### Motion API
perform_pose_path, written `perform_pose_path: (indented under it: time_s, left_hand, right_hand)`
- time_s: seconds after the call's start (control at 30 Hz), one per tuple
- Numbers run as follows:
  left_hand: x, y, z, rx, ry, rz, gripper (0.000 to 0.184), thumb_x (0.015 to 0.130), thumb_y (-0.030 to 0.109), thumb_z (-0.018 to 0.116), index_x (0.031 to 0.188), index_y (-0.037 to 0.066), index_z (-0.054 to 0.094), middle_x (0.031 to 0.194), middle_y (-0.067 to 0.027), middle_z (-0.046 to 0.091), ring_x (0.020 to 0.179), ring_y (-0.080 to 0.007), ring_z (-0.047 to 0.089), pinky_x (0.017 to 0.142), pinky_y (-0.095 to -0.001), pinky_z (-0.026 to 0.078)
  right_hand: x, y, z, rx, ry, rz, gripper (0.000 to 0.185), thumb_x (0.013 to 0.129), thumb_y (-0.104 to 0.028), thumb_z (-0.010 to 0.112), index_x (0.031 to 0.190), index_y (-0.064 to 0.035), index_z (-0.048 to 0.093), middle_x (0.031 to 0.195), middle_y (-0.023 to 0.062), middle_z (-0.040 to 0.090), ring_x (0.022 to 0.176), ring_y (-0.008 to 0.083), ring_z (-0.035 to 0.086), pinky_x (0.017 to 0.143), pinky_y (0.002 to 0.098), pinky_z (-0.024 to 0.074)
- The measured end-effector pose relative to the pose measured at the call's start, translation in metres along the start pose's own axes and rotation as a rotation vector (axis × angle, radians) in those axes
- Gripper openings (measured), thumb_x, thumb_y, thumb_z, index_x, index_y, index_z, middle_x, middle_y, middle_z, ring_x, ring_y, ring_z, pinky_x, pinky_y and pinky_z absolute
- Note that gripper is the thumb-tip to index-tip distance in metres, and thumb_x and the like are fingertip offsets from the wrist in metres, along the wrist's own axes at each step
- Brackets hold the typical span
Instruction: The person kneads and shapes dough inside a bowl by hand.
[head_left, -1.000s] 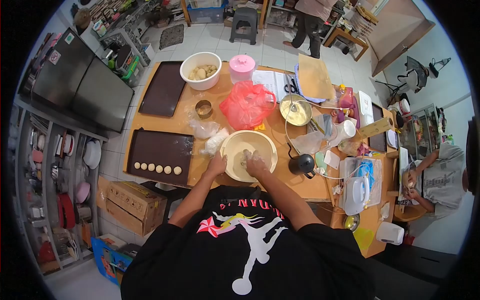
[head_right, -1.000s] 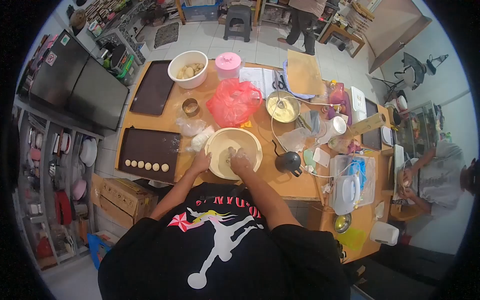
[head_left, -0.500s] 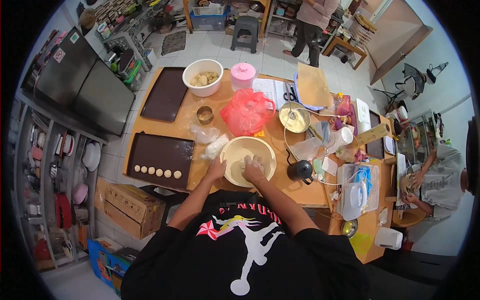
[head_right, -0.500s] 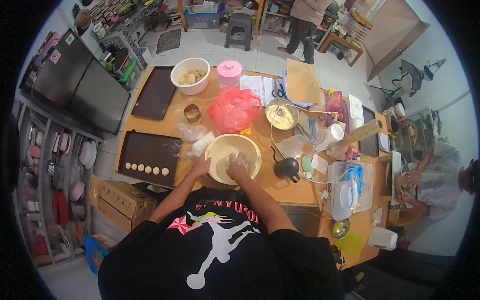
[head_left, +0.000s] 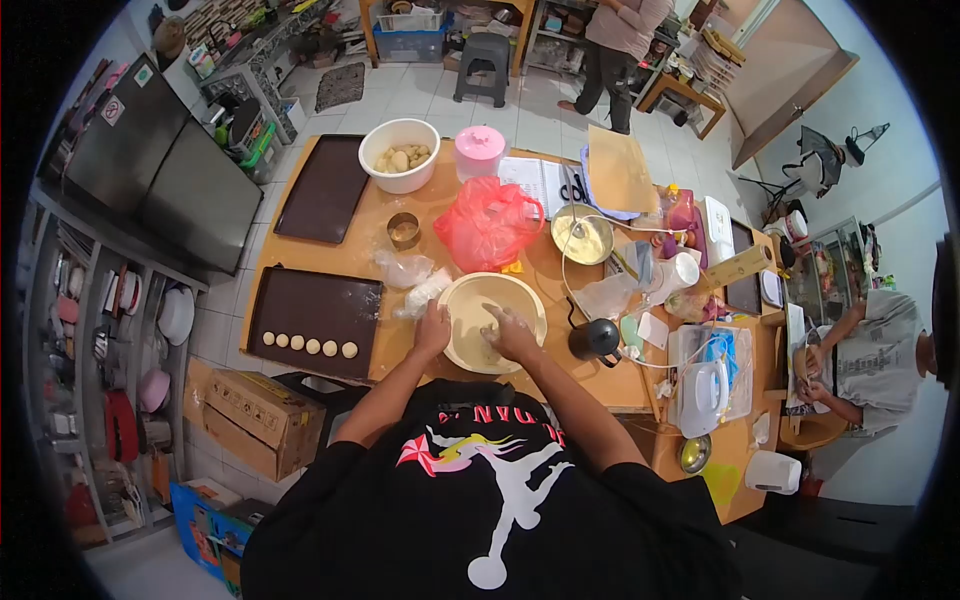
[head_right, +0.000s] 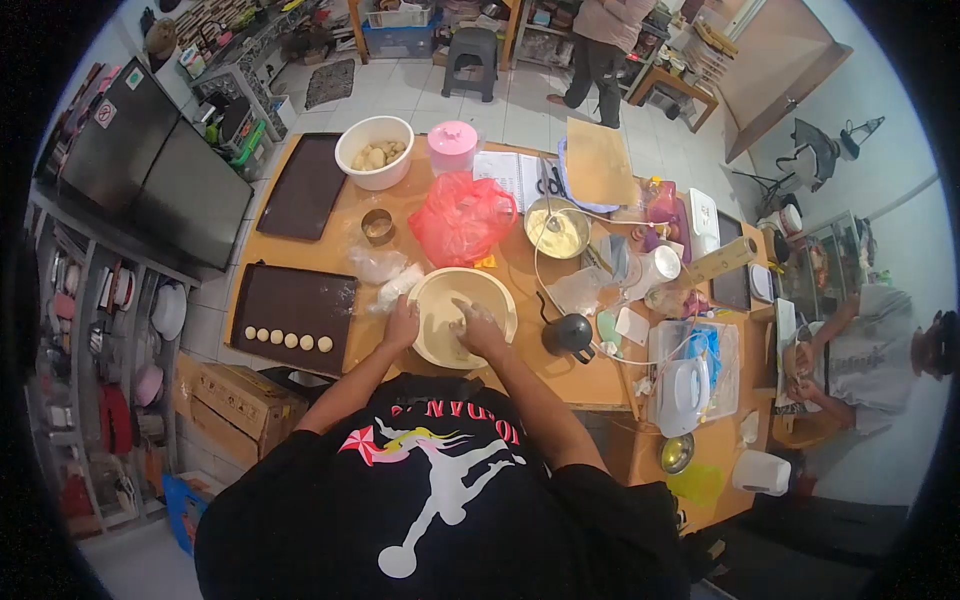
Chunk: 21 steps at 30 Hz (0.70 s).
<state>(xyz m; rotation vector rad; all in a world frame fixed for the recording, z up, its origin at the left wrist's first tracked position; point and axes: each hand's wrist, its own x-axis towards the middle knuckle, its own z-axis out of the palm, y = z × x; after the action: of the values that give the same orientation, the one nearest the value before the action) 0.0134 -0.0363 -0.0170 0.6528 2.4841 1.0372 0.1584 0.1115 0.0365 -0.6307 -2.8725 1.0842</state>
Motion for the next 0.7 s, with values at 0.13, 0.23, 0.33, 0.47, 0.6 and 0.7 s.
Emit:
perform_pose_path:
  time_s: [0.13,0.23,0.33,0.47,0.6,0.7]
  left_hand:
    - [-0.004,0.006,0.0,-0.035,0.065,0.08,0.024,0.096,0.023,0.047,0.11,0.004,0.045,0.091,-0.0291,0.063,0.086,-0.0497,0.06,0.075,-0.0571,0.045]
    - [-0.004,0.0,0.004,-0.083,0.069,0.108,0.023,0.096,0.022,0.047,0.11,0.004,0.044,0.088,-0.0292,0.063,0.085,-0.05,0.059,0.072,-0.0576,0.044]
    - [-0.007,0.002,0.0,-0.055,0.052,0.049,0.022,0.095,0.021,0.047,0.109,0.004,0.044,0.086,-0.0291,0.062,0.083,-0.0506,0.059,0.071,-0.0582,0.044]
    - [-0.009,0.012,-0.004,-0.033,0.007,-0.008,0.025,0.095,0.022,0.048,0.11,0.003,0.046,0.095,-0.029,0.062,0.092,-0.0492,0.058,0.076,-0.055,0.045]
    - [-0.007,0.002,0.008,0.08,0.091,0.007,0.028,0.094,0.029,0.048,0.11,0.006,0.05,0.094,-0.025,0.065,0.088,-0.0477,0.06,0.075,-0.0561,0.046]
    - [-0.012,0.014,0.009,-0.001,0.102,-0.06,0.03,0.095,0.033,0.048,0.113,0.009,0.053,0.098,-0.0216,0.066,0.091,-0.0462,0.061,0.076,-0.0543,0.047]
  right_hand:
    - [-0.02,-0.018,-0.011,-0.229,0.018,-0.078,0.032,0.084,-0.025,0.063,0.111,-0.0064,0.063,0.108,0.0218,0.057,0.102,0.0384,0.055,0.093,0.0471,0.0425]
    - [-0.024,-0.001,0.008,-0.091,0.156,-0.122,0.033,0.083,-0.026,0.064,0.108,-0.0041,0.062,0.106,0.0207,0.058,0.1,0.0374,0.057,0.093,0.0466,0.0432]
    - [-0.029,0.01,0.011,-0.03,0.033,0.057,0.031,0.083,-0.029,0.065,0.099,-0.0023,0.062,0.106,0.0195,0.058,0.101,0.0371,0.057,0.093,0.0462,0.0432]
    - [-0.039,-0.003,0.002,-0.026,0.102,0.176,0.03,0.084,-0.031,0.064,0.095,-0.0036,0.059,0.104,0.0174,0.058,0.099,0.0365,0.057,0.089,0.0479,0.0431]
    - [-0.042,-0.02,0.002,-0.327,0.232,-0.041,0.037,0.085,-0.032,0.062,0.111,-0.0062,0.055,0.103,0.0171,0.058,0.099,0.0363,0.057,0.089,0.0484,0.0434]
    - [-0.042,-0.011,0.018,-0.206,0.07,-0.004,0.042,0.087,-0.032,0.06,0.122,-0.0101,0.052,0.103,0.0173,0.058,0.102,0.0368,0.057,0.091,0.0477,0.0433]
